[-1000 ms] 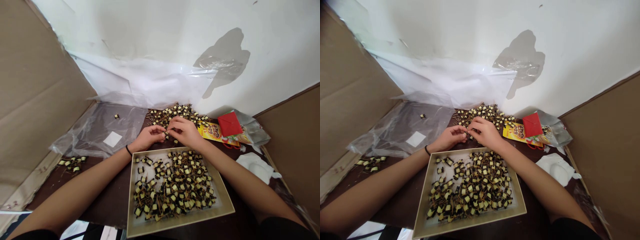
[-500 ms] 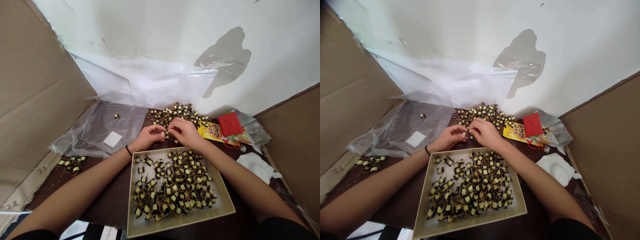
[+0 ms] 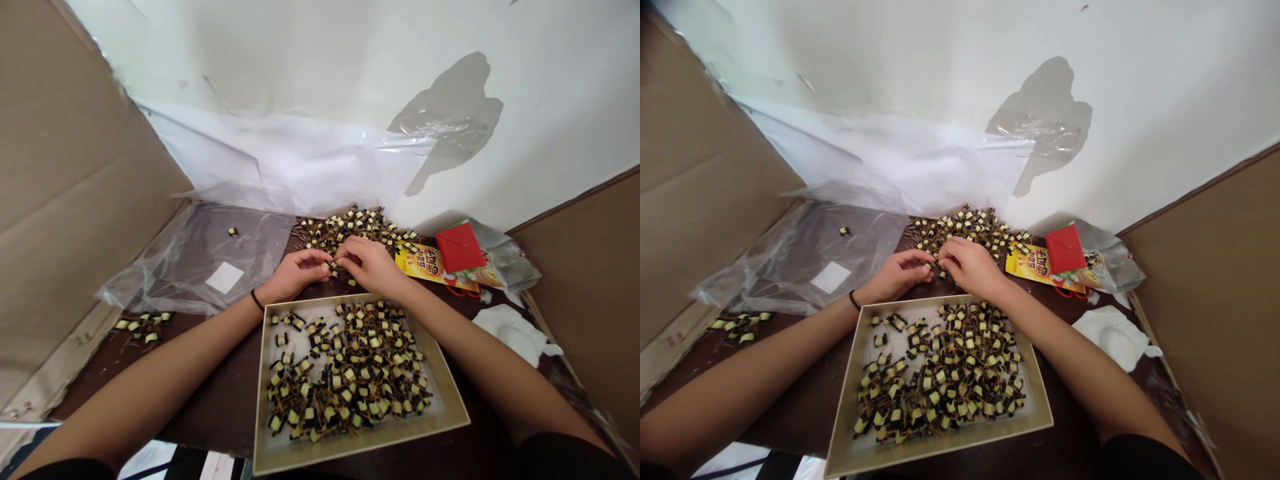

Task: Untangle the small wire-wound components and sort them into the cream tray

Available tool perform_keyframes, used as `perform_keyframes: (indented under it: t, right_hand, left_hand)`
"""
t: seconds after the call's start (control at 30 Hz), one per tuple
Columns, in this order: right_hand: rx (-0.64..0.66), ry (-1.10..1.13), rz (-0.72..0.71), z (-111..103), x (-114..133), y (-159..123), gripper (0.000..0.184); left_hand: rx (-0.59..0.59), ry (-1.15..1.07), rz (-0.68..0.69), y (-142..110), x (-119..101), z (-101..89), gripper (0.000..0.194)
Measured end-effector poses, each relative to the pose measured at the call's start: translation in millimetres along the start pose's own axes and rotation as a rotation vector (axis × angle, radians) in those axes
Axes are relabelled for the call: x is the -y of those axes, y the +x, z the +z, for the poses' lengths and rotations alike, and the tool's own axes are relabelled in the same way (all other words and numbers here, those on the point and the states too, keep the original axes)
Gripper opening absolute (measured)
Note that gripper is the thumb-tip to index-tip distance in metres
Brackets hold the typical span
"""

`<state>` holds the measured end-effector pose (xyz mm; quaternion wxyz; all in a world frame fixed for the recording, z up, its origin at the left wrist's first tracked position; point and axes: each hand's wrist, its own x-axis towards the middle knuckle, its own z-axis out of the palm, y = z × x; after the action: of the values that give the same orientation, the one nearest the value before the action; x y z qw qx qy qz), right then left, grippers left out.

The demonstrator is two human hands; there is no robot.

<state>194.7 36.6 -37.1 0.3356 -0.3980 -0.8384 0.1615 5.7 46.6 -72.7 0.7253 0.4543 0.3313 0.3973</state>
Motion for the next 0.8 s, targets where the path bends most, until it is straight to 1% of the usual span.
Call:
perform_keyframes:
  t: [0.2, 0.27, 0.37, 0.47, 0.53, 0.67, 0.8]
  right_hand:
    - [0.012, 0.043, 0.075, -0.5, 2.3, 1.3, 0.009]
    - [-0.005, 0.058, 0.112, -1.7, 3.6, 1.7, 0.008]
    - [-0.049, 0.089, 0.173, -3.3, 3.9, 1.8, 0.015]
    - [-0.042, 0.140, 0.224, -3.2, 2.2, 1.6, 0.019]
    - [-0.010, 0.149, 0.224, -2.4, 1.2, 1.6, 0.017]
    - [0.047, 0.150, 0.169, -1.0, 1.4, 1.5, 0.012]
    - [0.046, 0.181, 0.153, -1.2, 2.0, 1.5, 0.011]
  left_hand:
    - [-0.002, -0.051, -0.012, 0.2, -0.4, 0.2, 0.037]
    - [-0.006, -0.055, -0.015, 0.1, -0.6, 0.0, 0.036]
    - [-0.013, -0.053, -0.015, -0.3, -1.0, -0.1, 0.037]
    - [-0.007, -0.045, -0.021, -0.6, -1.8, 0.5, 0.040]
    - [-0.010, -0.045, -0.027, -0.8, -2.4, 1.2, 0.042]
    - [-0.024, -0.057, -0.037, -1.0, -3.2, 2.2, 0.043]
    - [-0.026, -0.070, -0.046, -1.2, -3.8, 2.5, 0.044]
